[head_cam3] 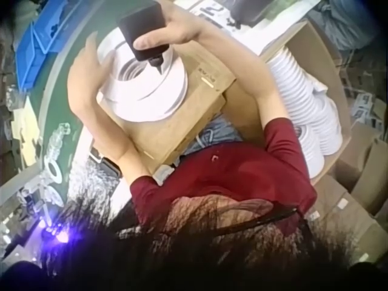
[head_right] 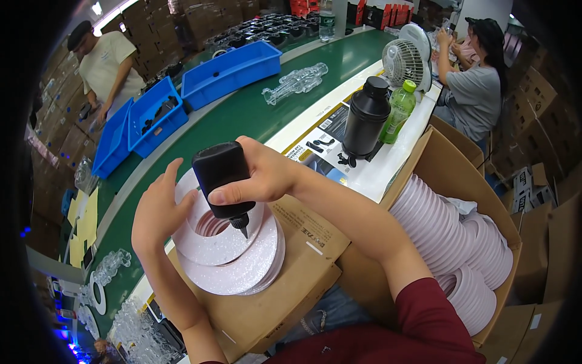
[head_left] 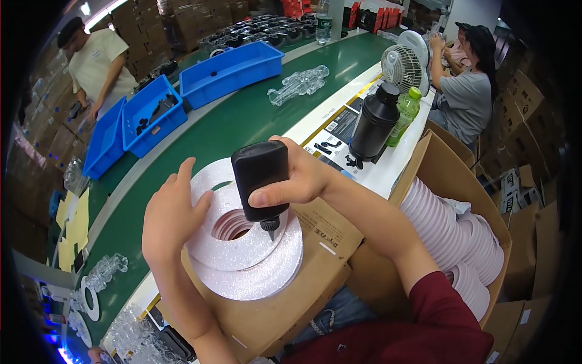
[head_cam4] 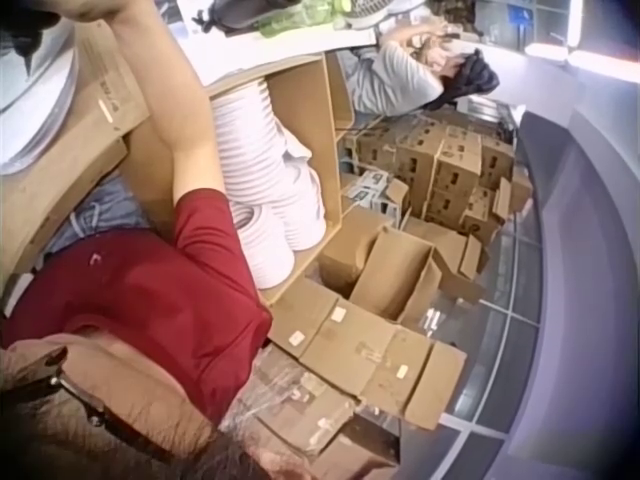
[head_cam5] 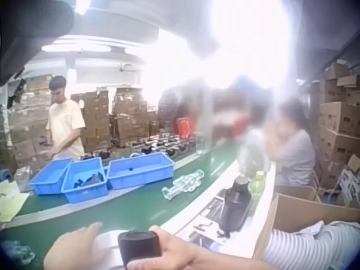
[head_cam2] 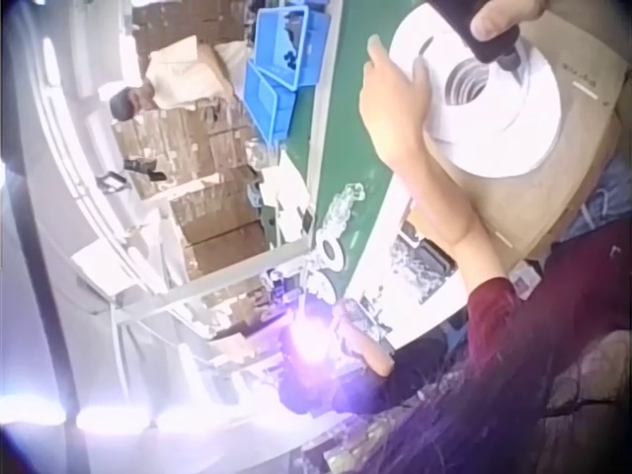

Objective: Labeling the inner core of rolls of white ribbon or tape using a handheld electronic device.

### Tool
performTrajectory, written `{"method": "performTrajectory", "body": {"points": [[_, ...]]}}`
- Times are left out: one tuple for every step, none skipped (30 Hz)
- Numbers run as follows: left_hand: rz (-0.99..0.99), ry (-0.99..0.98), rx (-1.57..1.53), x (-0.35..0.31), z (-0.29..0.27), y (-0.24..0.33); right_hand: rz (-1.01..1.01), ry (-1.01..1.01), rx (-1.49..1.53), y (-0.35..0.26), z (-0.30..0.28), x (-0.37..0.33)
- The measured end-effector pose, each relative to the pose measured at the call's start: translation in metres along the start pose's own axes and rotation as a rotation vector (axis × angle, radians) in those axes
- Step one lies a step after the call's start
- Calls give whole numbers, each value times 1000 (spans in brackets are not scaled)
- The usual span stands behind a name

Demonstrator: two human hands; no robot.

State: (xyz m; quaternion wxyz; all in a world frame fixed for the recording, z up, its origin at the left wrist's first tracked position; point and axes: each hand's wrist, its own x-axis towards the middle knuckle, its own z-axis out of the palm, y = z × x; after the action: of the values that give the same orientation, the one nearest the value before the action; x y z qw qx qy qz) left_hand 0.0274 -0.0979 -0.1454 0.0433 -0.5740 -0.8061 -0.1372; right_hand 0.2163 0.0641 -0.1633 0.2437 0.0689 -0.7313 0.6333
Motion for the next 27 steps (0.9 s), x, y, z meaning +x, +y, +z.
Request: {"method": "performTrajectory", "body": {"points": [[7, -8, -14, 0, -2, 0, -2, -2, 1, -1, 1, 0], [17, -17, -32, 1, -2, 0, 10, 13, 7, -2, 1, 0], [18, -16, -34, 1, -2, 1, 21, 28, 12, -2, 1, -1], [11, -21, -36, 1, -2, 1, 22, 28, 11, -2, 1, -1], [4, -25, -37, 1, -3, 1, 17, 28, 16, -1, 2, 0], [3, -24, -36, 1, -3, -1, 12, 29, 22, -1, 2, 0], [26, -12, -44, 1, -1, -3, 10, 28, 22, -2, 3, 0], [50, -2, -54, 1, 0, -4, 16, 42, 21, -2, 4, 0], [50, -2, -55, 2, -1, -3, 22, 57, 21, -2, 4, -1], [13, -47, -68, 3, -4, -1, 23, 57, 20, -2, 4, -1], [-27, -91, -79, 4, -6, 0, 23, 51, 14, -2, 4, -1], [-28, -90, -78, 3, -6, -1, 23, 46, 8, -2, 4, 0], [-23, -84, -87, 3, -6, -1, 22, 45, 9, -2, 5, 0], [-14, -78, -98, 3, -5, -1, 28, 46, 2, -1, 5, -1], [-13, -78, -99, 3, -4, -2, 34, 47, -6, -1, 5, -2], [-8, -75, -100, 3, -3, -3, 35, 48, -7, -2, 5, -1], [-7, -72, -97, 2, -4, -4, 26, 34, 7, -2, 6, 0], [-9, -72, -96, 2, -5, -4, 17, 21, 22, -2, 7, 2], [-10, -88, -94, 3, -6, -4, 16, 19, 23, -2, 8, 2], [-8, -104, -94, 3, -6, -4, 22, 11, 2, -1, 7, 1], [-8, -102, -95, 4, -6, -5, 28, 3, -20, 1, 7, 1], [0, -114, -101, 4, -6, -5, 28, 3, -21, 2, 7, 1], [5, -126, -104, 3, -7, -6, 19, 36, 30, 3, 9, 1], [3, -124, -103, 2, -5, -8, 11, 68, 80, 4, 11, 1], [49, -77, -58, 1, -3, -12, 9, 66, 81, 4, 12, 1], [95, -30, -13, 0, -3, -14, 16, 56, 51, 3, 12, 1], [92, -29, -12, -2, -5, -15, 22, 46, 22, 3, 13, 1]]}}
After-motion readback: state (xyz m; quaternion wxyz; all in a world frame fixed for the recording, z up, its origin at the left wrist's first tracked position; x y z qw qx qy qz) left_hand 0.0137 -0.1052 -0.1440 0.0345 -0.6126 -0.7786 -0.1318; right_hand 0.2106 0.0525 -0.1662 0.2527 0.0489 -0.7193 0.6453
